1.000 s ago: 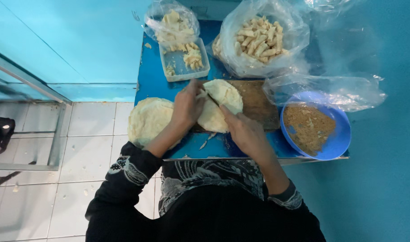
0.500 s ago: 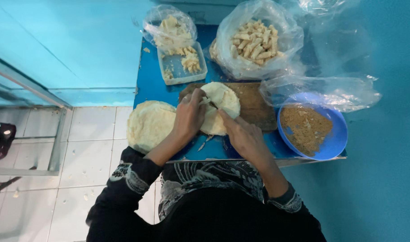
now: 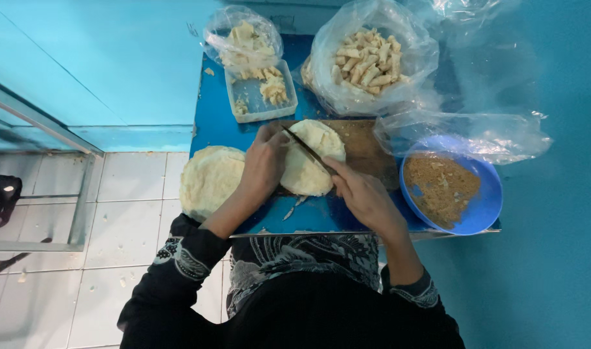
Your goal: The person cuts round sheets of cracker dough with a knife on a wooden board, separates the cut pieces by hand, and stacks the finished discs on the table. They repeat the cutting and stacking cycle across several dough rounds, working beside a bowl of crumbs and bags of finished crackers.
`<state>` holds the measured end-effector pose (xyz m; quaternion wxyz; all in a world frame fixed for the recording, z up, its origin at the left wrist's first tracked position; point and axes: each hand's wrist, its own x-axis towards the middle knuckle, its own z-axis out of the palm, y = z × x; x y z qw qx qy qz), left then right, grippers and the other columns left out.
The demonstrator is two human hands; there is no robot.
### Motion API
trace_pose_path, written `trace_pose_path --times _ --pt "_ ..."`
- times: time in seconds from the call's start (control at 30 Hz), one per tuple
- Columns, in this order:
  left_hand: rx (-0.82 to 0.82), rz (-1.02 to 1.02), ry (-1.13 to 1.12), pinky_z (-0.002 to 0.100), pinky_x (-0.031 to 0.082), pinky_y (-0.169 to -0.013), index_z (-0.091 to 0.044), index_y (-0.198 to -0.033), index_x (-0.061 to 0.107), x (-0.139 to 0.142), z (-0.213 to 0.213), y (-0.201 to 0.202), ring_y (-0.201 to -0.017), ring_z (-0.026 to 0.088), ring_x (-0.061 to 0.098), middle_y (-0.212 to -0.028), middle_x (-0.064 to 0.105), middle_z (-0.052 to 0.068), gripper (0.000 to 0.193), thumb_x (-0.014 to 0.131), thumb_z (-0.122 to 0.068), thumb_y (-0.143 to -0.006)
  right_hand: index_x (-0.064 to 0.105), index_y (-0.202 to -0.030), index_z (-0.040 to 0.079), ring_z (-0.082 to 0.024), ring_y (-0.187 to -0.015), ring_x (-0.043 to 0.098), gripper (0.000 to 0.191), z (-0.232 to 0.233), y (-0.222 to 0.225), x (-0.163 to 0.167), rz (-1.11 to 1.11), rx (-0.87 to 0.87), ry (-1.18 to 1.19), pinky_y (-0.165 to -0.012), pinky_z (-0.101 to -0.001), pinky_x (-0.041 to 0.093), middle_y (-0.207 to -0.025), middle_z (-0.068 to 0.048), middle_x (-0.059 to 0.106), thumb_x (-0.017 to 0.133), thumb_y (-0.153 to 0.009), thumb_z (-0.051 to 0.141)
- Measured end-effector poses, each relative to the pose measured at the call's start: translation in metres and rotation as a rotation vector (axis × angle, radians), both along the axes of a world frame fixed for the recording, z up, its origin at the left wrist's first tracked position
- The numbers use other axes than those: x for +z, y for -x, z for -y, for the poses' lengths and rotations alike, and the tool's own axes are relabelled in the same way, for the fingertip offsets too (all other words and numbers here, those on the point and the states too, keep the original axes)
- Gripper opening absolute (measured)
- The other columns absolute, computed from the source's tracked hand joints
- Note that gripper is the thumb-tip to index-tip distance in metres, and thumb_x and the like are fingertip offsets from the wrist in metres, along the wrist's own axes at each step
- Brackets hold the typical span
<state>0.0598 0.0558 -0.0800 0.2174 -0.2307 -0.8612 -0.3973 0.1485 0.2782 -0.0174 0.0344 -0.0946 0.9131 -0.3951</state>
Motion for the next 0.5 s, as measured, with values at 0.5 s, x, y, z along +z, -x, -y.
trace_pose_path --times 0.5 --pt "-0.027 0.112 0.166 0.056 0.053 -0.072 0.004 -0.084 0.067 -0.019 0.003 0.018 -0.084 0.048 0.064 -0.094 0.064 0.029 0.009 0.065 -0.004 -0.087 0.06 -0.144 0.02 -0.036 -0.066 0.064 0.045 0.005 -0.021 -0.002 -0.228 -0.015 -0.228 -0.059 -0.0481 0.049 -0.08 -0.017 0.063 0.061 -0.1 0.022"
